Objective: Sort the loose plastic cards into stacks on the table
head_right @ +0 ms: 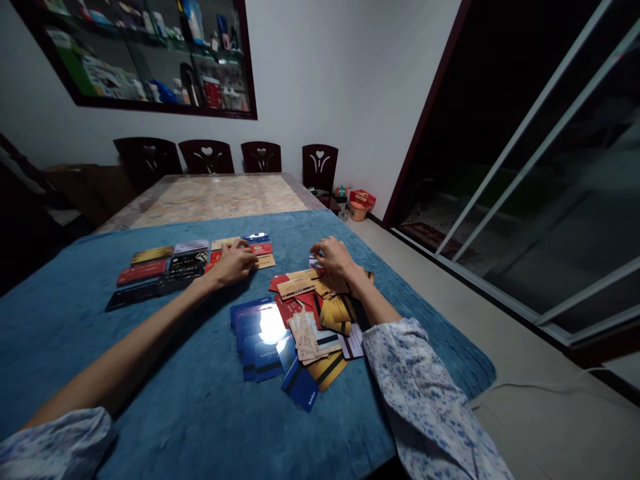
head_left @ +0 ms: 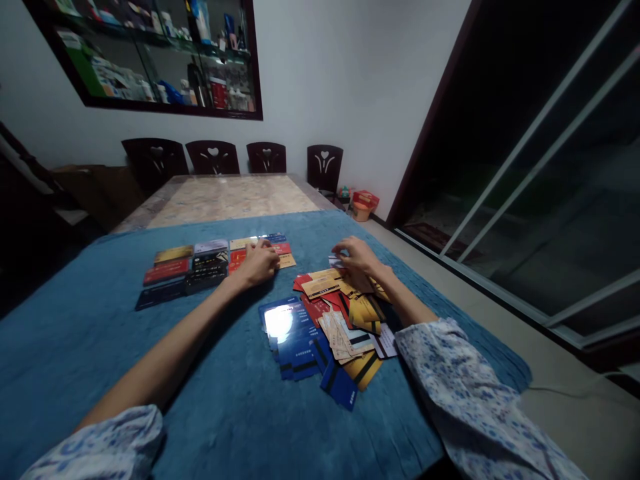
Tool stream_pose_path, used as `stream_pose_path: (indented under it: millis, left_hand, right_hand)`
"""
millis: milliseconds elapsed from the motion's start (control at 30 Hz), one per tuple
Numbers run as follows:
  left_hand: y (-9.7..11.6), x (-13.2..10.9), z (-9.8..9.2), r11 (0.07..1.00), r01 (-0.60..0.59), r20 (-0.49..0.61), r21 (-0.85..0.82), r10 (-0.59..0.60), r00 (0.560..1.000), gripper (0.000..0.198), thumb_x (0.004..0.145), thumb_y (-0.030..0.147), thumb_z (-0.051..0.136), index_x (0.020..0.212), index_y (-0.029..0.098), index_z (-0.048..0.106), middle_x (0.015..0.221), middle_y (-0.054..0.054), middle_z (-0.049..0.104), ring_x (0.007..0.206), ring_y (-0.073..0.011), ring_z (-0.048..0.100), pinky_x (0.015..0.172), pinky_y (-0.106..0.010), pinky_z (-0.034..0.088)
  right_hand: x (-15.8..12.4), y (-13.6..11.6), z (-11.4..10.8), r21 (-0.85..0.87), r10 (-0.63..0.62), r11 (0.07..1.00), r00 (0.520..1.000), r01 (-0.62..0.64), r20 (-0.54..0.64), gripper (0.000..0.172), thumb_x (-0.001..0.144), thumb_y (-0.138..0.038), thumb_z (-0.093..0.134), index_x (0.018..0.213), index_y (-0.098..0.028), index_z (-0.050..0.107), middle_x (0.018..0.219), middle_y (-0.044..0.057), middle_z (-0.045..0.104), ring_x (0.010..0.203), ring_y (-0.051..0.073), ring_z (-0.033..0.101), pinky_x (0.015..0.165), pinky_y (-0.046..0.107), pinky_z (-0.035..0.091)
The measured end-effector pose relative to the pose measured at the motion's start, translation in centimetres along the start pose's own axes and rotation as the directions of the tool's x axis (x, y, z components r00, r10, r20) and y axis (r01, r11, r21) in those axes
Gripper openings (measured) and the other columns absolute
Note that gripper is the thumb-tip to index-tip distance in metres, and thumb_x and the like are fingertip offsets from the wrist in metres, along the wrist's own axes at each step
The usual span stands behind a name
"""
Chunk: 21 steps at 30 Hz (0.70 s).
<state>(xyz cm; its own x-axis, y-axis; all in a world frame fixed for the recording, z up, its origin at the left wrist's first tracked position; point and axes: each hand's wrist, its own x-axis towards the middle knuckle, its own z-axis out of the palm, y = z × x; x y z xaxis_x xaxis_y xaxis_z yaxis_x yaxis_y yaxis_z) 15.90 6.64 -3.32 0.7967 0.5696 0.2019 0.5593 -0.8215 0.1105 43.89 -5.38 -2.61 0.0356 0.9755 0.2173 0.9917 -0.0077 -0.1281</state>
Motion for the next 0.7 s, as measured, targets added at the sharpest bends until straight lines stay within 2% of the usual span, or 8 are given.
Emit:
stream_pose_path:
  millis: [200, 433, 567, 700]
  left_hand:
    - [1.9, 1.4, 0.3, 0.998, -0.066, 0.008, -0.025, 0.066, 0.998, 0.025, 0.08, 0.014, 0.051, 0.081, 0.021, 0.075, 0.105, -0.011, 0.074, 0.126, -0.0354, 0.043, 0.099, -0.056, 0.028]
    - [4.8, 3.6, 1.4, 0.99, -0.128, 0.026, -0.055, 0.129, 0.991, 0.025, 0.078, 0.012, 0.052, 0.083, 0.02, 0.075, 0.109, -0.012, 0.074, 0.129, -0.035, 0.04, 0.1, -0.057, 0.027]
    - [6.5, 4.8, 1.9, 0.986, -0.15, 0.048, -0.07, 0.153, 0.987, 0.021, 0.08, 0.011, 0.053, 0.078, 0.02, 0.073, 0.107, -0.011, 0.074, 0.13, -0.0352, 0.041, 0.099, -0.055, 0.028]
    - [7.9, 6.3, 2.3, 0.984, -0.169, 0.084, -0.062, 0.174, 0.981, 0.024, 0.079, 0.009, 0.058, 0.09, 0.021, 0.074, 0.114, -0.01, 0.073, 0.131, -0.0356, 0.041, 0.099, -0.054, 0.031]
  right_hand:
    - [-1.2, 1.2, -0.5, -0.082, 0.132, 0.988, 0.99, -0.128, 0.053, 0.032, 0.089, -0.02, 0.057, 0.112, -0.023, 0.078, 0.116, 0.007, 0.076, 0.109, 0.024, 0.061, 0.088, 0.029, 0.043]
    - [-1.4, 1.7, -0.8, -0.14, 0.22, 0.97, 0.966, -0.201, 0.138, 0.03, 0.089, -0.026, 0.058, 0.111, -0.025, 0.079, 0.114, 0.009, 0.076, 0.112, 0.026, 0.062, 0.085, 0.03, 0.044]
    - [-1.3, 1.9, -1.2, -0.165, 0.262, 0.957, 0.953, -0.237, 0.151, 0.027, 0.087, -0.025, 0.062, 0.107, -0.025, 0.08, 0.113, 0.012, 0.076, 0.111, 0.027, 0.064, 0.085, 0.032, 0.046]
    - [-1.0, 1.8, -1.4, -0.179, 0.292, 0.95, 0.933, -0.257, 0.21, 0.026, 0.087, -0.025, 0.064, 0.108, -0.025, 0.08, 0.115, 0.011, 0.076, 0.11, 0.028, 0.066, 0.085, 0.033, 0.047]
